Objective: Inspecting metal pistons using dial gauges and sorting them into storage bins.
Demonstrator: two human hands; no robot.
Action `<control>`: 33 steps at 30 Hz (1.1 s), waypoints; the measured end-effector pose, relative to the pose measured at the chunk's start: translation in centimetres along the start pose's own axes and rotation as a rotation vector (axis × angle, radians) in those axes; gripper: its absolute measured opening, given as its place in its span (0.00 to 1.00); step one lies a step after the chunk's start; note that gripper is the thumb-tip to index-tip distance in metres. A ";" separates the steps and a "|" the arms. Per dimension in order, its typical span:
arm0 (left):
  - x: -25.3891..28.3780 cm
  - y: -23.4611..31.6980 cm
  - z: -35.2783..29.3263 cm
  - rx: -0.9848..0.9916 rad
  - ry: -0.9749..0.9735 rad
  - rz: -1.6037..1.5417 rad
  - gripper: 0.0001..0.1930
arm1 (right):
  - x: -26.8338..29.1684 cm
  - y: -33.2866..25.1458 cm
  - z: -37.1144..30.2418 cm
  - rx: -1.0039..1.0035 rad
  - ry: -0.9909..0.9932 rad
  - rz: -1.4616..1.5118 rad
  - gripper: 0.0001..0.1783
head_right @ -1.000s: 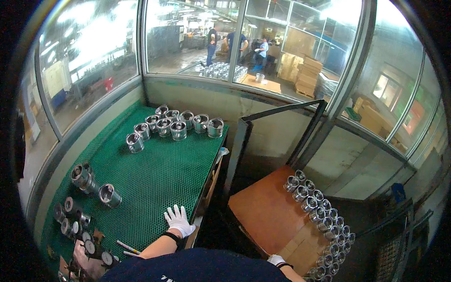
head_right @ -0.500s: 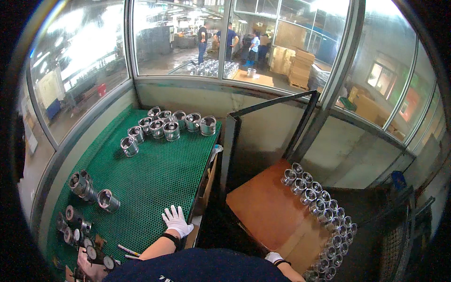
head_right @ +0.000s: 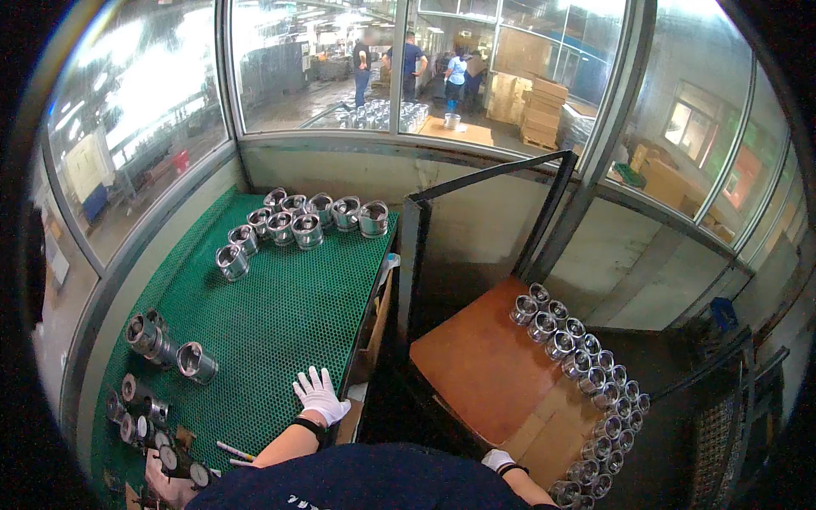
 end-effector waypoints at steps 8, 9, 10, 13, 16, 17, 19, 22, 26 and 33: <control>0.1 0.1 0.2 -0.018 0.001 -0.013 0.56 | 0.7 -1.8 -0.8 0.086 -0.052 -0.103 0.23; 0.0 -0.2 0.1 -0.010 -0.003 -0.005 0.56 | -1.5 -1.6 1.9 0.194 -0.085 -0.204 0.23; -0.2 -0.3 0.0 -0.002 -0.006 0.003 0.56 | -0.8 -1.7 0.9 0.199 -0.088 -0.206 0.23; 0.7 -0.1 -0.5 0.007 0.009 -0.005 0.54 | -0.2 -0.8 0.1 0.010 -0.037 -0.014 0.23; 0.0 -0.6 -0.4 0.019 0.011 0.008 0.54 | -1.2 -1.2 1.2 0.136 -0.082 -0.166 0.23; -0.1 -0.8 -0.5 0.026 0.010 0.010 0.54 | 0.3 -1.9 -0.4 0.082 -0.072 -0.124 0.22; 0.2 -0.3 -0.3 0.015 0.004 0.010 0.55 | -1.0 -0.4 0.7 0.008 -0.056 -0.070 0.22; 0.7 0.0 -0.3 0.006 -0.002 0.015 0.55 | -5.9 2.6 5.7 0.202 -0.081 -0.231 0.22; 0.5 0.1 0.0 -0.003 0.006 0.028 0.55 | -7.0 3.3 6.5 0.204 -0.112 -0.260 0.22; -0.1 -0.5 -0.1 0.008 0.006 0.006 0.56 | 1.3 -1.5 -2.8 0.024 -0.053 -0.012 0.23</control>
Point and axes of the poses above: each hand's wrist, its own z-axis towards the middle knuckle, its own x-axis out of the back of the hand, y = z × x, the point moved 4 cm from there along z, towards the middle knuckle, and after that the axes turned 6 degrees about y, right-handed, at the moved point
